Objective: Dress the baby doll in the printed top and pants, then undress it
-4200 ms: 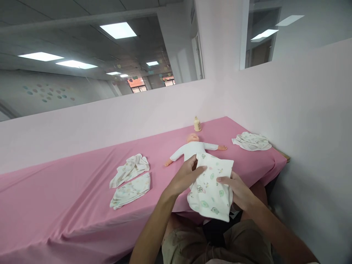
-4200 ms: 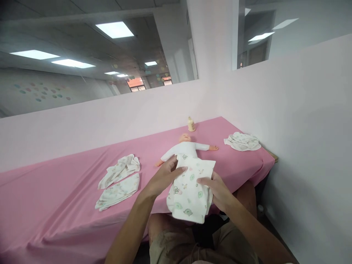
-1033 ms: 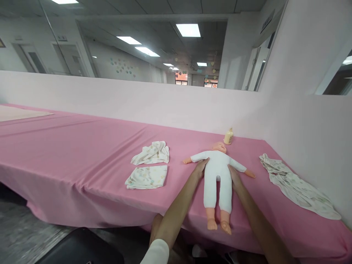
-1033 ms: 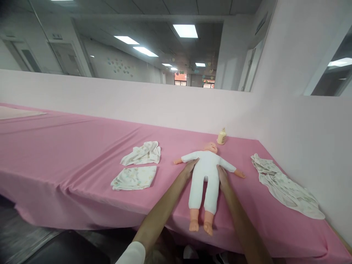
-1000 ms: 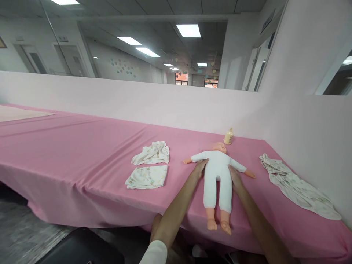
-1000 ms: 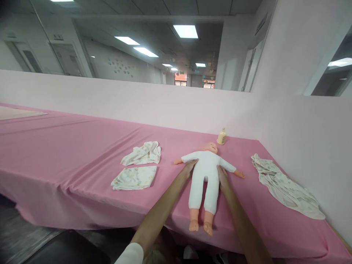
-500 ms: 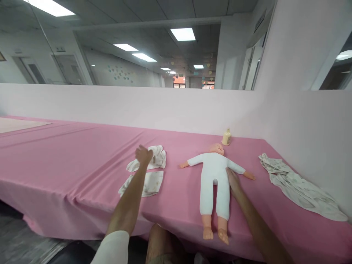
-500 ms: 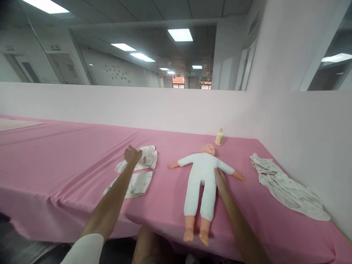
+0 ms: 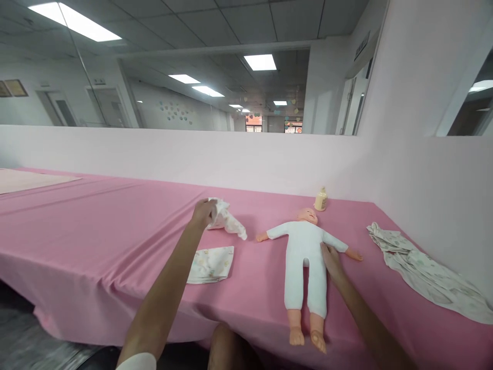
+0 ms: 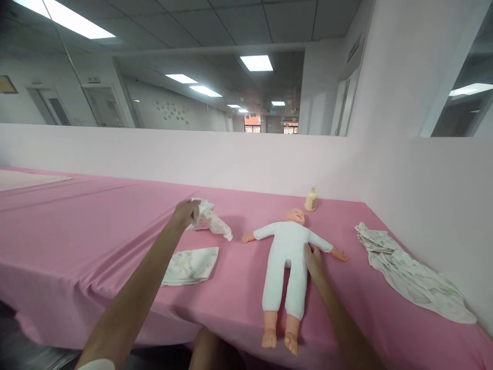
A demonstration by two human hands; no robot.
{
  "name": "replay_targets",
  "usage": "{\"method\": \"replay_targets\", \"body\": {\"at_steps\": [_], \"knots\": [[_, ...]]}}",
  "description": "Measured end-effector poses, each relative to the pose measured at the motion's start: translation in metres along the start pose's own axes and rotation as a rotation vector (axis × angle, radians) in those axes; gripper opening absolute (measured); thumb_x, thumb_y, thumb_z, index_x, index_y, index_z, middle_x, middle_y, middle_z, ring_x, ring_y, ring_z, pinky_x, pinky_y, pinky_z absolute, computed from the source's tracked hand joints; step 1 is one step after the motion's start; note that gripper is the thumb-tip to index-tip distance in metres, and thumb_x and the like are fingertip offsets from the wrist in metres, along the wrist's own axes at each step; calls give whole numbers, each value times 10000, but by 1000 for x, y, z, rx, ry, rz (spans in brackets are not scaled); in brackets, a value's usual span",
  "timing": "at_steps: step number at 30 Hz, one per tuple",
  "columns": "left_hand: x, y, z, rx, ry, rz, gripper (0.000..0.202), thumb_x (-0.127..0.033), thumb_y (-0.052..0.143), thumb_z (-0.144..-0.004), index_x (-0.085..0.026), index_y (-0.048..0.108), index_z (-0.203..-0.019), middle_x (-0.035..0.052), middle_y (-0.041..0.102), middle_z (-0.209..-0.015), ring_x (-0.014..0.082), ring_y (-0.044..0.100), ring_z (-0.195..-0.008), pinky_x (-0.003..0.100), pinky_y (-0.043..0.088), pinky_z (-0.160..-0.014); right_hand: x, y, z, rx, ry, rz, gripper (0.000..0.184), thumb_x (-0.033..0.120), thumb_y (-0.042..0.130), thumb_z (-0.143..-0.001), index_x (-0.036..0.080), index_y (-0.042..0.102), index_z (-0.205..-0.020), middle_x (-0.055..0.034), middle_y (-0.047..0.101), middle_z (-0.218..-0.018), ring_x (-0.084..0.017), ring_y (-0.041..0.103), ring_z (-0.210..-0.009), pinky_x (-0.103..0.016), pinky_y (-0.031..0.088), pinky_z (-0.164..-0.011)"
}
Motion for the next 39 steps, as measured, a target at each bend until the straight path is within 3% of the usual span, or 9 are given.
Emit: {"method": "replay_targets", "body": {"at_steps": [4,8,10,14,19,26,30,35,39], "knots": [[-62,34,35,85,84,293,237,-164,663,-654,-188,437,-724,-74,411,-526,71,423,-491,182,367,-505,40,7,15,-36,-195,147,467,507,548,-794,164,601,-1108,-179,587,-1244,-349,478,-1250,-463,330,-1080],[-99,72,109,245,67,526,494,-139,700,-696,-181,459,-1126,-75,472,-658,49,445,-513,157,367,-515,110,28,67,257,-367,21,450,485,570,-844,234,551,-1217,-99,563,-1305,-273,488,-1243,-433,356,-1075],[-108,85,153,478,107,519,695,-248,692,-771,-217,344,-1372,-47,494,-776,48,483,-590,165,411,-590,142,35,95,403,-385,-92,545,469,633,-813,247,486,-1288,-86,571,-1288,-241,540,-1181,-427,405,-1036],[-115,86,225,1044,282,169,866,-499,612,-849,-352,103,-1533,4,489,-939,111,545,-855,271,460,-840,180,31,132,458,-346,-182,738,395,694,-771,287,338,-1409,-75,591,-1231,-232,563,-1145,-438,460,-970],[-123,72,248,1260,380,-43,827,-676,390,-887,-359,-24,-1529,64,508,-1114,222,466,-1199,434,307,-1090,189,13,140,376,-379,-110,665,267,648,-762,285,379,-1369,-49,592,-1148,-208,568,-1072,-414,468,-941],[-129,67,252,1154,375,-181,799,-687,341,-892,-363,-21,-1527,79,474,-1370,284,343,-1367,482,236,-1144,190,3,130,383,-392,-136,168,259,500,-832,211,600,-958,-10,632,-857,-167,584,-844,-341,469,-819],[-128,64,259,1083,384,-247,744,-678,304,-905,-354,72,-1533,46,283,-1555,314,142,-1463,488,193,-1166,194,2,139,441,-447,-65,201,344,616,-784,229,613,-948,-12,645,-946,-189,582,-921,-348,460,-852],[-132,59,263,1131,518,-386,641,-616,260,-947,-315,264,-1512,53,468,-1437,299,320,-1393,460,305,-1126,190,4,141,282,-490,14,68,296,547,-797,258,601,-812,2,622,-815,-197,570,-802,-343,463,-734],[-125,57,258,770,701,-584,533,-504,384,-953,-292,429,-1440,60,570,-1338,266,482,-1258,402,388,-1046,192,-9,128,188,-476,-38,212,241,461,-804,216,665,-853,2,634,-775,-172,567,-759,-296,451,-706]]}}
Point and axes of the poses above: each hand's wrist, its own z-axis away from the middle knuckle, its own y-axis out of the palm, x = y × z, the point moved 2 cm from there along -z, towards the middle knuckle
